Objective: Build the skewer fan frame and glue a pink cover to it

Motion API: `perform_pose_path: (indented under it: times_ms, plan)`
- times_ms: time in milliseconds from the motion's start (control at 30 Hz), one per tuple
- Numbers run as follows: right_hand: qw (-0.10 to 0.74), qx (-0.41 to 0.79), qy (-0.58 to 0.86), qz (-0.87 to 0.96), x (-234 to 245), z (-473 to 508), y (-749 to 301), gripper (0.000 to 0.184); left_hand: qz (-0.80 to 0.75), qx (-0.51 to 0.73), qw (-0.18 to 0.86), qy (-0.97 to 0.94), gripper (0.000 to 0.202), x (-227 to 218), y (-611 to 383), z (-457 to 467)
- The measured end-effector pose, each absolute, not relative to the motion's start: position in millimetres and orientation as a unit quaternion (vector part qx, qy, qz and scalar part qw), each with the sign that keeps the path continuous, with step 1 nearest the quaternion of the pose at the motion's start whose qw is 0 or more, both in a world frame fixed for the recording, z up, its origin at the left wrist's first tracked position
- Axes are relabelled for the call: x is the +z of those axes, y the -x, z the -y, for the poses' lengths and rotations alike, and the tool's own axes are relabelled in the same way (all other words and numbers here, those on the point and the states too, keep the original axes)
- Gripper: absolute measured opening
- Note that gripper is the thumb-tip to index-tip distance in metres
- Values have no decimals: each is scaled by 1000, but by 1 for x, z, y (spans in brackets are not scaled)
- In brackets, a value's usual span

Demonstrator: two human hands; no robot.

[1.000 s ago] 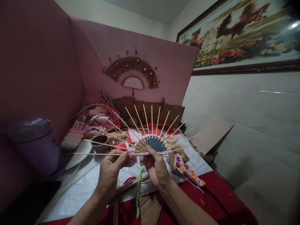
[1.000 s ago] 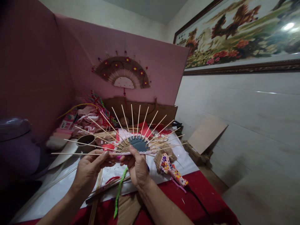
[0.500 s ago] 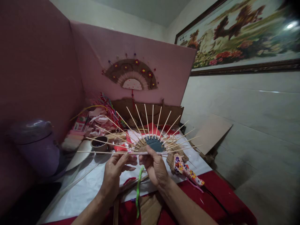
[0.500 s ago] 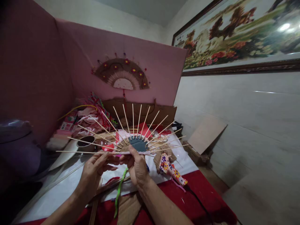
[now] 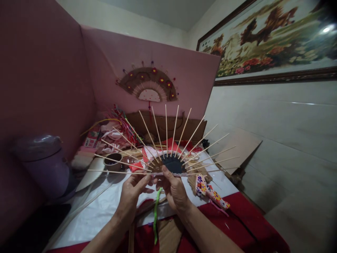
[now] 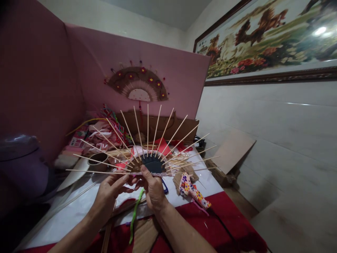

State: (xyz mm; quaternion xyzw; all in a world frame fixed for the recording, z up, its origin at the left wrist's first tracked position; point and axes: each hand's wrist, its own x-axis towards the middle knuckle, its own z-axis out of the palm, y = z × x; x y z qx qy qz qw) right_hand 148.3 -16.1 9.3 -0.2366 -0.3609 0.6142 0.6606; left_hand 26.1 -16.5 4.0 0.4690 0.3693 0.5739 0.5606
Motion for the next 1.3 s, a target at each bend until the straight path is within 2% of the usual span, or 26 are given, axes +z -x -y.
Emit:
perform_pose_path:
  times_ms: [667,900,1033,1300]
  plan:
    - [649,615,248,373,10,17,-147,24,-352,579,566,-470,18,5,-25,18]
    - [661,607,249,364,9,16,-147,23,-332,575,582,-469,24,5,-26,19]
    - [681,611,260,309,9,15,-149,21,-321,602,573,-454,31,7,-26,19]
    - [677,619,268,293,9,13,-149,23,-357,653,546,-385,22,11,-24,14]
